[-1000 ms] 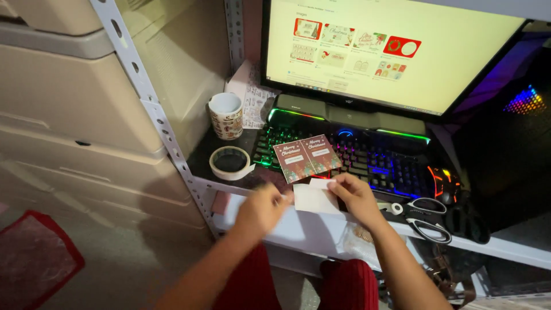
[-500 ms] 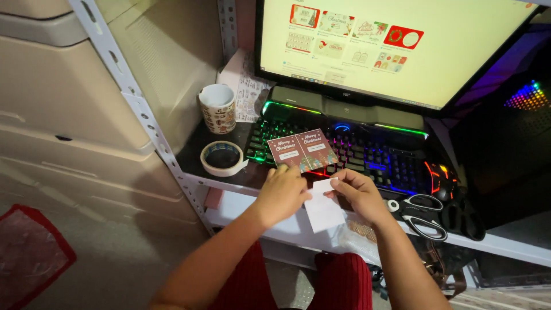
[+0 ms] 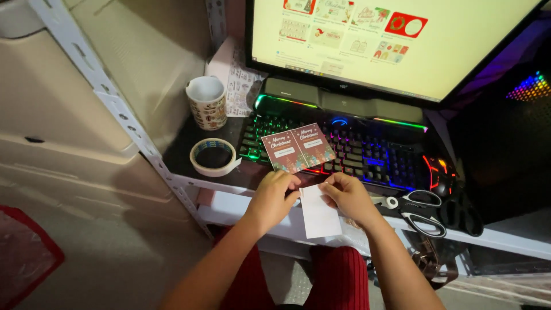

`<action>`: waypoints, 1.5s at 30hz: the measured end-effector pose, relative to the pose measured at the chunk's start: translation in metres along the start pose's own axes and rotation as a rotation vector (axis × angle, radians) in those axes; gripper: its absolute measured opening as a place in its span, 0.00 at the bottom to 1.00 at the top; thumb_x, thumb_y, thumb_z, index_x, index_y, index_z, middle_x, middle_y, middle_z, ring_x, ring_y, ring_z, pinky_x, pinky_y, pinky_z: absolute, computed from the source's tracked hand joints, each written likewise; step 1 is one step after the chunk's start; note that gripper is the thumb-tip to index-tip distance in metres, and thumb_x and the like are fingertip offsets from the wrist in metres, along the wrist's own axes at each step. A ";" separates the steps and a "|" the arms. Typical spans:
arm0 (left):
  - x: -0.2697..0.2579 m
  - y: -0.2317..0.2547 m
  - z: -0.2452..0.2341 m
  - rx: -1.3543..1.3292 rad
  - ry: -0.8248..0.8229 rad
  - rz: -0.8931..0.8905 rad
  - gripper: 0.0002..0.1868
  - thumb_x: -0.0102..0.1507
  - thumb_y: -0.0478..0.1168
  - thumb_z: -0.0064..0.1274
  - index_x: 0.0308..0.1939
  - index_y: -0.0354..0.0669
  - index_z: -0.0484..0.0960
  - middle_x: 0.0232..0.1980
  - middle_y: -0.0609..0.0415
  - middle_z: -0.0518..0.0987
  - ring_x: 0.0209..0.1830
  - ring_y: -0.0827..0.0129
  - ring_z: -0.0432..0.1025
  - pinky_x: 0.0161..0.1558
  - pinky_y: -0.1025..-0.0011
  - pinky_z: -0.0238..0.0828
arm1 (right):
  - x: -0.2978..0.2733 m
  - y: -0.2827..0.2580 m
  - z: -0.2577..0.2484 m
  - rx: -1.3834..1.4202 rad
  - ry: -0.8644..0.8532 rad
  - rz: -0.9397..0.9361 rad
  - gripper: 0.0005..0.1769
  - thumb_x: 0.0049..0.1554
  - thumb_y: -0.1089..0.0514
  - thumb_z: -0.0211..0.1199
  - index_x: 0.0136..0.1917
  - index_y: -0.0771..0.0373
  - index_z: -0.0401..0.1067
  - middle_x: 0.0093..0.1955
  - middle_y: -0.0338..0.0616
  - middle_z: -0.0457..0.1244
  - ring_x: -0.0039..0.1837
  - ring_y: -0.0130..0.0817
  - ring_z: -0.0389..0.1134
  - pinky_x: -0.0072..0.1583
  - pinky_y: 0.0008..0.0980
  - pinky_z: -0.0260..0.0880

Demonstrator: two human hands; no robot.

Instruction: The person uses scissors to cut out printed Christmas cards from a sheet and then cuts and folds a small piece of white paper at a desk.

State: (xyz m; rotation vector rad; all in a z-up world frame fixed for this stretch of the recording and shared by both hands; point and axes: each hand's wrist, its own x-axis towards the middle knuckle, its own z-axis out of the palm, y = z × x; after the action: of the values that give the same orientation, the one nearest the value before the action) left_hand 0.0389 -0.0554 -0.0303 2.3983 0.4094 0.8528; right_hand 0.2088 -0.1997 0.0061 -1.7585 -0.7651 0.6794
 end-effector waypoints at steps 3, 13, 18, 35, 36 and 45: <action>-0.005 0.006 -0.003 0.003 0.044 0.032 0.13 0.58 0.38 0.64 0.46 0.49 0.82 0.37 0.59 0.75 0.42 0.59 0.74 0.49 0.63 0.72 | -0.002 -0.006 0.002 -0.044 0.002 0.024 0.06 0.58 0.66 0.64 0.40 0.70 0.76 0.23 0.50 0.61 0.25 0.32 0.62 0.26 0.24 0.58; -0.027 0.012 0.005 0.145 0.336 0.482 0.07 0.60 0.33 0.56 0.41 0.48 0.81 0.45 0.56 0.75 0.50 0.57 0.74 0.52 0.61 0.71 | -0.001 -0.006 0.005 -0.117 0.033 0.072 0.08 0.59 0.64 0.63 0.39 0.70 0.77 0.23 0.51 0.62 0.23 0.32 0.60 0.21 0.23 0.55; -0.026 -0.001 0.017 0.123 0.479 0.584 0.06 0.63 0.35 0.60 0.44 0.45 0.84 0.46 0.54 0.79 0.50 0.57 0.76 0.52 0.60 0.74 | 0.001 -0.002 0.007 -0.122 0.029 0.030 0.08 0.57 0.65 0.63 0.37 0.70 0.77 0.23 0.50 0.63 0.24 0.32 0.62 0.22 0.24 0.59; -0.022 0.001 0.013 0.089 0.522 0.603 0.05 0.66 0.35 0.57 0.44 0.44 0.86 0.49 0.52 0.82 0.49 0.57 0.77 0.50 0.61 0.75 | 0.006 0.003 0.001 -0.402 0.011 -0.167 0.07 0.54 0.61 0.67 0.37 0.67 0.79 0.46 0.46 0.70 0.40 0.43 0.68 0.43 0.37 0.68; -0.023 0.001 0.013 0.089 0.520 0.600 0.06 0.66 0.35 0.56 0.45 0.45 0.86 0.49 0.53 0.83 0.49 0.58 0.77 0.50 0.61 0.75 | 0.004 0.001 0.002 -0.411 0.016 -0.176 0.07 0.54 0.60 0.68 0.36 0.66 0.78 0.46 0.46 0.70 0.40 0.44 0.69 0.43 0.37 0.68; -0.022 0.004 0.010 0.070 0.494 0.575 0.05 0.67 0.36 0.55 0.44 0.46 0.86 0.50 0.56 0.84 0.50 0.60 0.76 0.51 0.63 0.73 | 0.005 0.005 0.004 -0.473 0.039 -0.206 0.07 0.53 0.60 0.68 0.36 0.65 0.77 0.46 0.44 0.70 0.41 0.46 0.70 0.43 0.37 0.69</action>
State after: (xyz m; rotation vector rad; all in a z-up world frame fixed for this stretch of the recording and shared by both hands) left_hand 0.0294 -0.0723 -0.0454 2.3787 -0.0924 1.7224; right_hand 0.2101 -0.1945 0.0002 -2.0684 -1.1296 0.3387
